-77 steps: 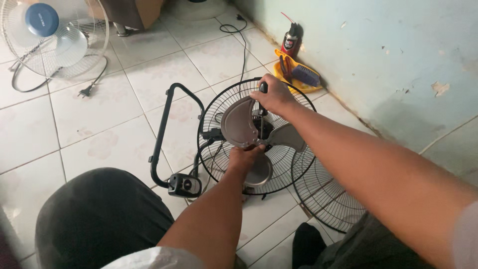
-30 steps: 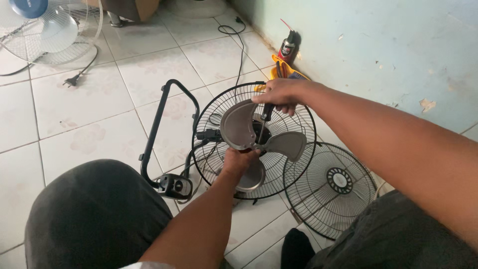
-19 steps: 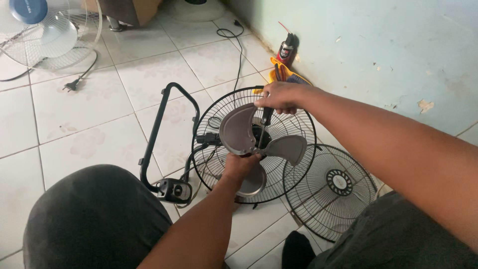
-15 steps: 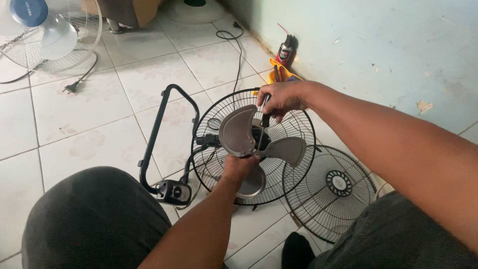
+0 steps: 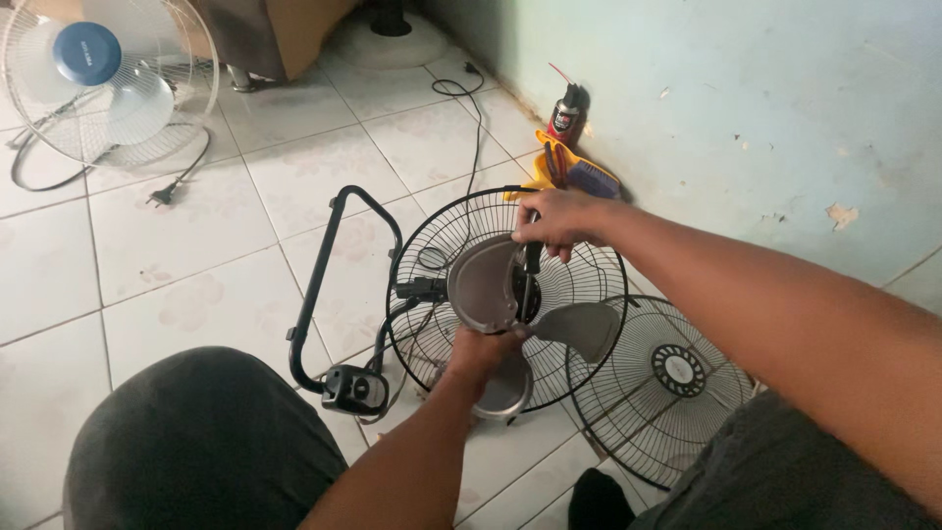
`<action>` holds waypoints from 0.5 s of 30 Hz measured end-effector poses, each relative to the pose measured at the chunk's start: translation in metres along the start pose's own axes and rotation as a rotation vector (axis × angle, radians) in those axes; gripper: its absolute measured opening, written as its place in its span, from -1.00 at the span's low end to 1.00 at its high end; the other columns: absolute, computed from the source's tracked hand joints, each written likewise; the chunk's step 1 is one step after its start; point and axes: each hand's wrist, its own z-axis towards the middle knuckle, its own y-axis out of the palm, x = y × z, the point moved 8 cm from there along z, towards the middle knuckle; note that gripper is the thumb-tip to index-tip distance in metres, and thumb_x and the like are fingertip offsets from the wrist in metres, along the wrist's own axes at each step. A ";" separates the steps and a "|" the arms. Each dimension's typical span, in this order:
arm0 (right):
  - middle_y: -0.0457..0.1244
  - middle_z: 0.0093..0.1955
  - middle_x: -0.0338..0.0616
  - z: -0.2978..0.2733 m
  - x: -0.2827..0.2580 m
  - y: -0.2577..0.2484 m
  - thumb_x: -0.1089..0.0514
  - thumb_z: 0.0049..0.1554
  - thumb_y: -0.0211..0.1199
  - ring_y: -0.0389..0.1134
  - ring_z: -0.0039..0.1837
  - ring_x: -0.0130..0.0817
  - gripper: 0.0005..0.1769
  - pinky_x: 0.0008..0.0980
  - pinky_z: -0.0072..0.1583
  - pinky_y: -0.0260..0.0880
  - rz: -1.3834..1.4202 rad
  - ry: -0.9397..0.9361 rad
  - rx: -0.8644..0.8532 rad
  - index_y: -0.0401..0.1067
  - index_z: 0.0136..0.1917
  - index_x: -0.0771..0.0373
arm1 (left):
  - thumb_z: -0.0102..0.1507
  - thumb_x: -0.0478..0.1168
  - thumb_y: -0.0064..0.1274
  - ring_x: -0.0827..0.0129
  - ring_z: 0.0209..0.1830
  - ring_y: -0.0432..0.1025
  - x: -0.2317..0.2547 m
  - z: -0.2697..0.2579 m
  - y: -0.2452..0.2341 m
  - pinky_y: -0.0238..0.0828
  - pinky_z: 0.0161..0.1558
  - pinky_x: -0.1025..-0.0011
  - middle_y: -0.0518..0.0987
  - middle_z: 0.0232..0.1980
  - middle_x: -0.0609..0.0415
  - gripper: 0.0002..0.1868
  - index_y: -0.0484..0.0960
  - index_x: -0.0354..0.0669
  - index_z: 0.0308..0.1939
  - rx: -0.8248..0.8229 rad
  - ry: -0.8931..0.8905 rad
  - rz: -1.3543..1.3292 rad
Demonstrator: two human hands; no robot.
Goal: The person disassembles a standing electric fan by removing the front grille and fan blades, then reassembles it by reattaching the blades and securing the front grille.
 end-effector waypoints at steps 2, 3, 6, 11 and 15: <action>0.35 -0.15 -0.13 -0.002 0.002 0.012 0.03 0.11 0.32 0.38 -0.27 -0.37 -0.71 -0.33 -0.29 0.47 0.092 -0.032 0.000 0.39 0.00 0.23 | 0.09 -0.34 0.30 0.30 -0.24 0.55 -0.013 -0.008 -0.001 0.49 -0.13 0.26 0.67 -0.22 0.00 -0.74 0.65 -0.21 -0.15 -0.001 -0.014 -0.017; 0.36 -0.15 -0.12 -0.005 0.007 0.019 0.05 0.11 0.32 0.39 -0.26 -0.37 -0.72 -0.32 -0.29 0.47 0.114 -0.032 0.002 0.40 -0.01 0.24 | 0.09 -0.34 0.32 0.31 -0.23 0.55 -0.027 -0.013 -0.004 0.49 -0.12 0.29 0.67 -0.21 0.01 -0.72 0.64 -0.19 -0.14 0.014 -0.061 0.002; 0.38 -0.17 -0.12 -0.017 0.029 0.032 0.11 0.09 0.30 0.43 -0.24 -0.37 -0.78 -0.29 -0.27 0.50 0.228 0.010 0.050 0.42 -0.05 0.26 | 0.11 -0.28 0.33 0.30 -0.25 0.56 -0.062 -0.015 -0.010 0.51 -0.16 0.31 0.68 -0.22 0.01 -0.74 0.66 -0.19 -0.15 -0.029 -0.178 0.004; 0.33 -0.20 -0.04 -0.040 0.085 0.045 0.18 0.09 0.22 0.43 -0.26 -0.22 -0.83 -0.20 -0.29 0.52 0.616 0.218 0.267 0.37 -0.05 0.25 | 0.19 -0.24 0.21 0.36 -0.30 0.58 -0.088 -0.021 -0.002 0.53 -0.24 0.34 0.71 -0.20 0.08 -0.71 0.78 0.00 0.01 -0.358 0.331 0.809; 0.31 -0.25 -0.03 -0.059 0.115 0.058 0.19 0.07 0.23 0.38 -0.33 -0.19 -0.82 -0.19 -0.33 0.45 0.635 0.330 0.315 0.35 -0.05 0.23 | 0.15 -0.12 0.37 0.37 -0.42 0.54 -0.170 -0.028 -0.027 0.53 -0.32 0.39 0.70 -0.30 0.00 -0.69 0.73 -0.28 -0.19 -0.274 -0.509 0.339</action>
